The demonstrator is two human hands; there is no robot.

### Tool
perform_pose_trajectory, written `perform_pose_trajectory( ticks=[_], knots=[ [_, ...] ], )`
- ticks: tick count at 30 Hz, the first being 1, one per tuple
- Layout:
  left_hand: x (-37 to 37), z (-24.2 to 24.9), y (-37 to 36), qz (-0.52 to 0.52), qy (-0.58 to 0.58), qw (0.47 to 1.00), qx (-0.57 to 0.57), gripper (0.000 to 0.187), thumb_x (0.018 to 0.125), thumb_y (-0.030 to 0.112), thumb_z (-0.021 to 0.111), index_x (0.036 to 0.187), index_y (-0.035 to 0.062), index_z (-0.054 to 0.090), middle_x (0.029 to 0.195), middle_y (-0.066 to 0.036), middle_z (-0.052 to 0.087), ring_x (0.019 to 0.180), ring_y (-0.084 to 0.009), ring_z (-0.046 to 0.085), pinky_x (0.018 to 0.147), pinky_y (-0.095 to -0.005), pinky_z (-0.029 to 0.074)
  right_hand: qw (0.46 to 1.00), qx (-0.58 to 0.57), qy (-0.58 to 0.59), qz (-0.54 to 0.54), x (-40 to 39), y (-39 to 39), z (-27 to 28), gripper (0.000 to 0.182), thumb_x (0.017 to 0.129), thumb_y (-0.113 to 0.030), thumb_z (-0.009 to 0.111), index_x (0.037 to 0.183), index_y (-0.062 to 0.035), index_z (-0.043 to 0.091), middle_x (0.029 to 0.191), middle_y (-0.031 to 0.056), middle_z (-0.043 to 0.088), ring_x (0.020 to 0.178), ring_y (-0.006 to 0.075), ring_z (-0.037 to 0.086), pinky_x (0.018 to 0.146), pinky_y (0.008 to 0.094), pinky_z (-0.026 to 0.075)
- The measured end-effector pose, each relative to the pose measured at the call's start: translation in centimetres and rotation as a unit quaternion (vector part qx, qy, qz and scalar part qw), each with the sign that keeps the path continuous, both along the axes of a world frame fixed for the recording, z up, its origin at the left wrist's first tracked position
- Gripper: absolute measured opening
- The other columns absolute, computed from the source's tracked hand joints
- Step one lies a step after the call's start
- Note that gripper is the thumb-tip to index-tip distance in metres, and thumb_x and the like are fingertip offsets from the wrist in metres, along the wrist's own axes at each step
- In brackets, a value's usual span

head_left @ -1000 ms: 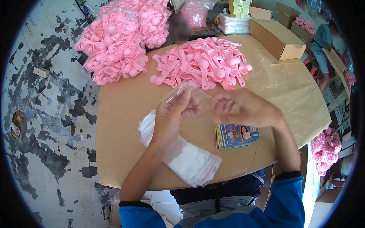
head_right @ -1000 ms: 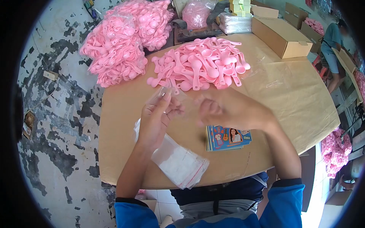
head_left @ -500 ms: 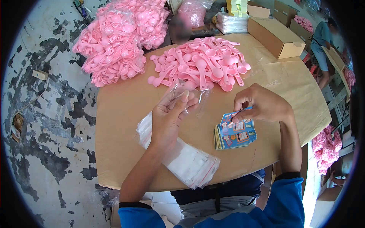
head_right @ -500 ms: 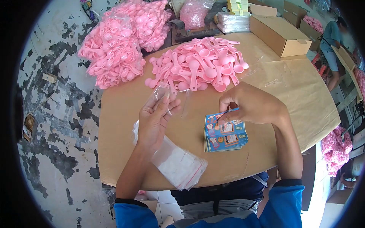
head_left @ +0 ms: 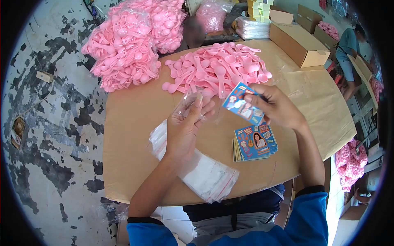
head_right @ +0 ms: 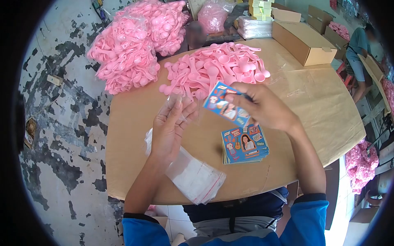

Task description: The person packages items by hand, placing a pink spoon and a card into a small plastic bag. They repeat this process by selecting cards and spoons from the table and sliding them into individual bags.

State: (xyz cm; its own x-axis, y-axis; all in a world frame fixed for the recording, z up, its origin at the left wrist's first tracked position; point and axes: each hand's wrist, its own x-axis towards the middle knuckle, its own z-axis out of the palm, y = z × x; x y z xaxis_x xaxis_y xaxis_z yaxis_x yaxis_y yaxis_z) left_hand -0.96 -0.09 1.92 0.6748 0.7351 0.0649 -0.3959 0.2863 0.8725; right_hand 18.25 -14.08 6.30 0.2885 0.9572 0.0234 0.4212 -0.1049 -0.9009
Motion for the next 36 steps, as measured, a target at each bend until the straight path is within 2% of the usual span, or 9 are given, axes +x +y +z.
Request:
perform_pose_trajectory(
  ticks=[1,8,12,18,21,27,30,32,36],
  knots=[
    [0.2,0.1,-0.2,0.001,-0.009,1.000,0.001,0.038,0.094,0.019,0.065,0.124,-0.0015,0.056,0.115,-0.013,0.064,0.107,-0.0218,0.063,0.093,-0.0369,0.053,1.000,0.008,0.009,0.007,-0.2,0.4,-0.9,0.025,0.099,-0.026,0.056,0.116,-0.0085,0.061,0.074,-0.0012,0.060,0.057,0.0037,0.053,0.046,0.0220,0.046],
    [0.0,0.3,-0.8,-0.019,-0.011,1.000,0.016,0.046,0.096,0.018,0.060,0.136,0.0009,0.045,0.126,-0.012,0.060,0.117,-0.0189,0.057,0.102,-0.0351,0.046,0.995,0.091,0.009,0.047,-3.2,1.2,-2.6,0.026,0.097,-0.020,0.058,0.118,-0.0048,0.059,0.076,0.0029,0.062,0.057,0.0056,0.055,0.051,0.0239,0.046],
    [-0.1,0.4,-0.8,-0.016,0.017,0.998,0.059,0.048,0.097,0.015,0.059,0.139,-0.0004,0.042,0.127,-0.011,0.059,0.116,-0.0176,0.058,0.102,-0.0345,0.046,0.998,0.021,0.016,0.061,-3.6,0.9,-1.3,0.027,0.096,-0.014,0.058,0.122,-0.0038,0.057,0.082,0.0026,0.064,0.059,0.0029,0.055,0.052,0.0204,0.049],
    [0.2,-0.8,-0.2,-0.053,0.056,0.986,0.148,0.040,0.094,0.013,0.063,0.130,-0.0011,0.052,0.119,-0.008,0.063,0.108,-0.0124,0.061,0.094,-0.0273,0.049,0.992,0.045,0.075,0.091,-3.6,1.1,-1.7,0.029,0.096,-0.016,0.060,0.123,-0.0043,0.059,0.081,0.0015,0.064,0.058,0.0032,0.055,0.053,0.0195,0.049],
    [0.0,0.8,-0.8,-0.045,-0.033,0.998,0.040,0.032,0.094,0.014,0.064,0.122,-0.0002,0.057,0.111,-0.006,0.066,0.101,-0.0105,0.062,0.091,-0.0256,0.050,0.989,0.062,0.114,0.074,-3.4,1.5,-2.4,0.029,0.095,-0.017,0.062,0.121,-0.0052,0.062,0.081,0.0002,0.064,0.058,0.0030,0.054,0.053,0.0193,0.049],
    [0.3,0.1,-2.0,-0.022,0.033,0.997,0.063,0.028,0.093,0.014,0.065,0.118,0.0024,0.059,0.101,-0.002,0.067,0.094,-0.0108,0.063,0.087,-0.0294,0.050,0.985,0.117,0.127,0.014,-5.1,1.9,-3.0,0.025,0.094,-0.019,0.065,0.115,-0.0069,0.067,0.071,-0.0018,0.062,0.060,0.0022,0.056,0.054,0.0195,0.048],
    [-0.1,-0.2,-1.6,-0.092,0.051,0.974,0.199,0.039,0.090,0.012,0.068,0.126,0.0028,0.053,0.115,-0.008,0.065,0.106,-0.0135,0.061,0.090,-0.0291,0.050,0.974,0.153,0.163,0.045,-4.9,2.2,-4.1,0.027,0.095,-0.016,0.062,0.119,-0.0037,0.065,0.077,-0.0009,0.061,0.062,0.0035,0.055,0.054,0.0209,0.048],
    [0.3,0.1,-2.2,-0.056,-0.026,0.977,0.204,0.048,0.094,0.017,0.062,0.136,0.0027,0.043,0.127,-0.012,0.058,0.115,-0.0169,0.056,0.096,-0.0319,0.048,0.977,0.115,0.176,0.035,-5.0,1.9,-3.2,0.026,0.095,-0.016,0.062,0.117,-0.0027,0.065,0.077,-0.0006,0.061,0.063,0.0037,0.055,0.056,0.0214,0.049],
    [-0.5,1.7,-1.0,-0.125,-0.149,0.980,0.045,0.058,0.102,0.029,0.045,0.149,0.0026,0.023,0.145,-0.019,0.042,0.130,-0.0238,0.046,0.105,-0.0383,0.042,0.980,0.141,0.131,0.054,-5.4,2.1,-3.3,0.023,0.094,-0.017,0.064,0.110,-0.0007,0.067,0.077,-0.0002,0.061,0.066,0.0033,0.055,0.059,0.0224,0.049]
  ],
)
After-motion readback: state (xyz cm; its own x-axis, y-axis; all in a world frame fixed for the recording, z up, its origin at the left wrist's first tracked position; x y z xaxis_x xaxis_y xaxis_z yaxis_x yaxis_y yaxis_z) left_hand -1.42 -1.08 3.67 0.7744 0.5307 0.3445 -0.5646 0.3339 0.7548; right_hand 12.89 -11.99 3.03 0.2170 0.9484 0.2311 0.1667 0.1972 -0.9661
